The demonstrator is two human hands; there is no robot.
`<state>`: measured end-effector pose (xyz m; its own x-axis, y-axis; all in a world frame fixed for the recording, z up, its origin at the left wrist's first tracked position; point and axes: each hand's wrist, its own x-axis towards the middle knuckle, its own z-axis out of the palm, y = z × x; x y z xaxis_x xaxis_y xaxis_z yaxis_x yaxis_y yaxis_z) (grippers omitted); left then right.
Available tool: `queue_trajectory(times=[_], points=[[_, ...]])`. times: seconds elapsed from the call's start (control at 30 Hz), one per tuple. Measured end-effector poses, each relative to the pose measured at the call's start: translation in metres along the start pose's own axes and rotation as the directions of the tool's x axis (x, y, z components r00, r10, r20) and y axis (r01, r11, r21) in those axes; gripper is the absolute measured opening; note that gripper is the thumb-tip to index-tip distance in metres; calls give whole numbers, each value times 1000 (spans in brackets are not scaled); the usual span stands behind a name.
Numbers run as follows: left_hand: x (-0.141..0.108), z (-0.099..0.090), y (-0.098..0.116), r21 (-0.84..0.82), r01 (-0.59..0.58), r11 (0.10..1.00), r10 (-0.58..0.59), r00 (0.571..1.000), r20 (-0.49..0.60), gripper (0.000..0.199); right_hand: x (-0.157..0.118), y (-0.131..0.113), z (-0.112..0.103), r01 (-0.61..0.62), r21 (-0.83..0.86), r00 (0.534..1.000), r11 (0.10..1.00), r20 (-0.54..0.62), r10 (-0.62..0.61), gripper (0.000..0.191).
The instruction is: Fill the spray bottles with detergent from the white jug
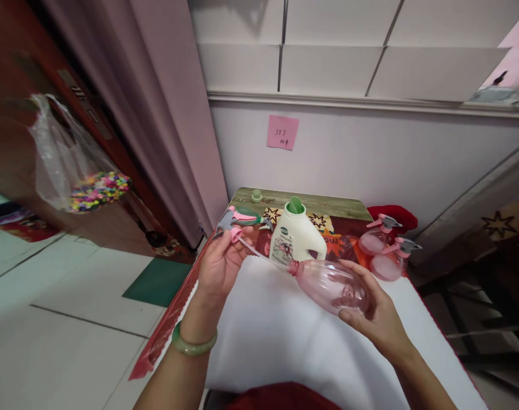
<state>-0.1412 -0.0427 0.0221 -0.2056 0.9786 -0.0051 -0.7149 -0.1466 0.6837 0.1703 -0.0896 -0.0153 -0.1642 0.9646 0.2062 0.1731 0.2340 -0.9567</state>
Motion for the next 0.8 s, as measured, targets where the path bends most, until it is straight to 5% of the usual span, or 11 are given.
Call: queue_trajectory(times=[0.27, 0.43, 0.5, 0.63, 0.7, 0.8], points=[[-30, 38, -38, 116, 14, 993, -17, 1000, 25, 26, 1, -4, 46, 5, 88, 998, 996, -64, 1, 79], [-45, 49, -47, 105, 17, 994, -19, 1000, 16, 27, -2, -4, 63, 173, -73, 961, 982, -205, -184, 82], [-47, 51, -45, 103, 16, 995, -17, 1000, 6, 26, -3, -4, 63, 294, -252, 905, 922, -237, -353, 83], [-51, 55, -41, 70, 35, 997, -35, 999, -2, 20, -2, -4, 60, 488, -599, 692, 635, -178, -700, 86], [-52, 57, -39, 46, 47, 998, -46, 999, -22, 19, -2, -3, 58, 528, -680, 606, 509, -119, -786, 90], [-52, 59, -38, 33, 41, 999, -38, 997, -66, 21, -2, -2, 56, 537, -729, 549, 424, -79, -832, 89]])
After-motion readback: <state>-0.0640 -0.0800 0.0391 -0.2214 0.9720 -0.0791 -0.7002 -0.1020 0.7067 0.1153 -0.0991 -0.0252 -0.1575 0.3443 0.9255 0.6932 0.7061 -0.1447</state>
